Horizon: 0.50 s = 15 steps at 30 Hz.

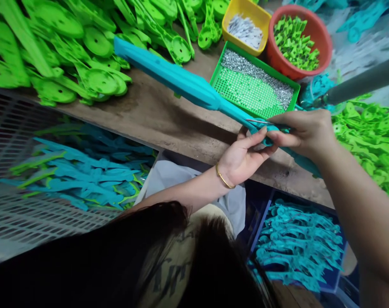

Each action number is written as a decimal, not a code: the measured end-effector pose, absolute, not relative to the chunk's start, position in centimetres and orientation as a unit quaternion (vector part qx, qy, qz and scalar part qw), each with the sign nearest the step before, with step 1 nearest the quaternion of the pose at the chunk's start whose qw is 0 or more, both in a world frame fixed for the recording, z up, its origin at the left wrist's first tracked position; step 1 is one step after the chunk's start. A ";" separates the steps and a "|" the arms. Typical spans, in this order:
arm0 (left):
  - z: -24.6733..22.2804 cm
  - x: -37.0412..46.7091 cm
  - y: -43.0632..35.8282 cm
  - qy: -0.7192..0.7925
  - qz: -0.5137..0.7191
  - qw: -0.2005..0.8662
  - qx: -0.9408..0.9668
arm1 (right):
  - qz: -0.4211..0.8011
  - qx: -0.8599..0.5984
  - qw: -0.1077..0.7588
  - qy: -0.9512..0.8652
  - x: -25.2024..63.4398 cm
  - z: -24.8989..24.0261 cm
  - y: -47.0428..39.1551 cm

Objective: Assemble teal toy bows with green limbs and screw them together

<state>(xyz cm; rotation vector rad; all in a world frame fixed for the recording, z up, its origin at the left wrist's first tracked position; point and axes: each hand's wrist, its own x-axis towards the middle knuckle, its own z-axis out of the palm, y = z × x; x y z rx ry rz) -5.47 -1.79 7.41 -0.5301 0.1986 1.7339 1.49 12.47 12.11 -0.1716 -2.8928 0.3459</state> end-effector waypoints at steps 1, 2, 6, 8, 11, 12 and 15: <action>7.3 -5.4 -1.8 0.088 0.756 0.609 -0.223 | 0.124 -0.051 0.114 -0.984 1.5 12.2 12.5; 7.3 -5.4 -1.8 0.089 0.759 0.606 -0.219 | 0.130 -0.044 0.116 -0.984 1.5 12.2 12.4; 7.3 -5.4 -1.8 0.096 0.766 0.601 -0.210 | 0.140 -0.043 0.079 -0.986 1.7 12.5 12.4; 7.4 -5.4 -1.8 0.102 0.769 0.597 -0.206 | 0.142 -0.046 0.055 -0.987 1.8 12.4 12.4; 7.7 -5.4 -1.8 0.109 0.774 0.590 -0.201 | 0.157 -0.064 0.033 -0.985 1.9 12.3 12.5; 7.7 -5.3 -1.8 0.110 0.776 0.589 -0.197 | 0.172 -0.071 0.031 -0.982 1.9 12.4 12.6; 7.6 -5.1 -2.0 0.113 0.776 0.592 -0.185 | 0.223 -0.104 0.034 -0.969 2.3 13.7 12.4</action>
